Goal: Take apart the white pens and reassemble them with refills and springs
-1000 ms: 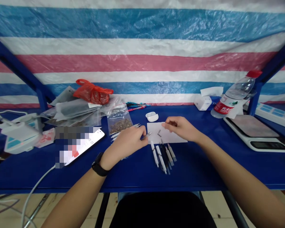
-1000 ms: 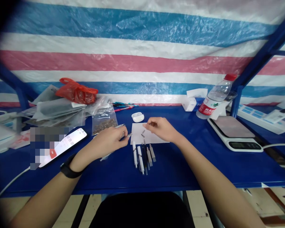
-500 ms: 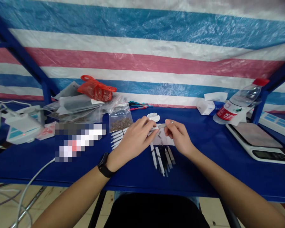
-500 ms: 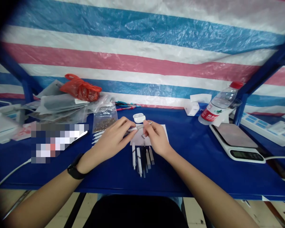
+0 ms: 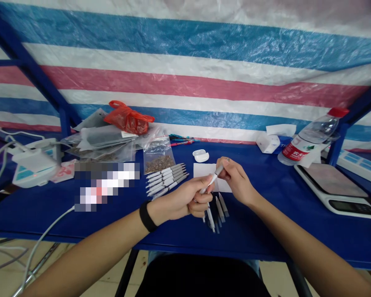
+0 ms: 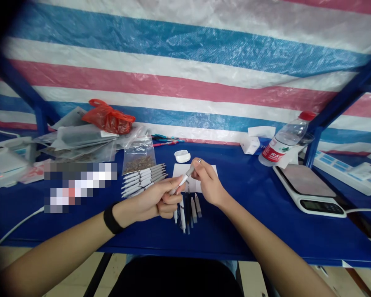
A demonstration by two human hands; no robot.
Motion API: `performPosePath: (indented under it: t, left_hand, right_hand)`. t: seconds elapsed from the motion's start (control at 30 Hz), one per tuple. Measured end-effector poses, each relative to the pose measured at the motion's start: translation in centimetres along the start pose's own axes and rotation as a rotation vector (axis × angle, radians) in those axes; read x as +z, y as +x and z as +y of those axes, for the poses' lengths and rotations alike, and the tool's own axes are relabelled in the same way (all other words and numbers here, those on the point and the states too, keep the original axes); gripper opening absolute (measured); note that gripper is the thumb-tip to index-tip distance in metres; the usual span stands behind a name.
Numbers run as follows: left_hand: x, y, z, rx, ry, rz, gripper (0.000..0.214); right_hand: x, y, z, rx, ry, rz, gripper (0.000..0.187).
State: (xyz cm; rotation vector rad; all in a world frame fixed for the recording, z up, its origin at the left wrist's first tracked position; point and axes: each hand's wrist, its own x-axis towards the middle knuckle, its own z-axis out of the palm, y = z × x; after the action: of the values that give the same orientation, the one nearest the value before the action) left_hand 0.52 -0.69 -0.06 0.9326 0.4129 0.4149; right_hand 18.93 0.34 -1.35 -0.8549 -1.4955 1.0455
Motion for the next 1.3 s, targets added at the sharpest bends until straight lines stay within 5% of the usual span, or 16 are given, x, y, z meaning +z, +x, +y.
performPosePath:
  t: [0.1, 0.2, 0.4, 0.53, 0.67, 0.8, 1.0, 1.3]
  left_hand:
    - [-0.5, 0.3, 0.0, -0.025, -0.071, -0.078, 0.036]
    - [-0.5, 0.5, 0.0, 0.028, -0.008, -0.023, 0.032]
    - [0.1, 0.5, -0.2, 0.104, 0.108, 0.05, 0.034]
    - [-0.1, 0.6, -0.2, 0.095, 0.08, 0.096, 0.034]
    - [-0.3, 0.5, 0.1, 0.105, 0.054, 0.091, 0.032]
    - [-0.2, 0.3, 0.4, 0.113, 0.038, 0.096, 0.025]
    - [-0.2, 0.4, 0.3, 0.131, 0.067, 0.147, 0.024]
    - [-0.4, 0.6, 0.0, 0.107, 0.091, 0.151, 0.033]
  right_hand:
    - [-0.1, 0.1, -0.1, -0.074, -0.032, -0.003, 0.049]
    - [-0.4, 0.4, -0.6, -0.104, -0.099, 0.013, 0.051]
    - [-0.3, 0.7, -1.3, 0.006, -0.137, 0.075, 0.049]
    - [-0.7, 0.8, -1.6, 0.042, -0.024, 0.004, 0.028]
    - [-1.2, 0.9, -1.9, 0.102, 0.082, -0.014, 0.042]
    - [-1.0, 0.8, -1.9, 0.127, 0.055, 0.047, 0.024]
    - [-1.0, 0.8, -2.1, 0.116, 0.162, 0.026, 0.045]
    - [-0.8, 0.7, -1.9, 0.094, 0.083, 0.074, 0.043]
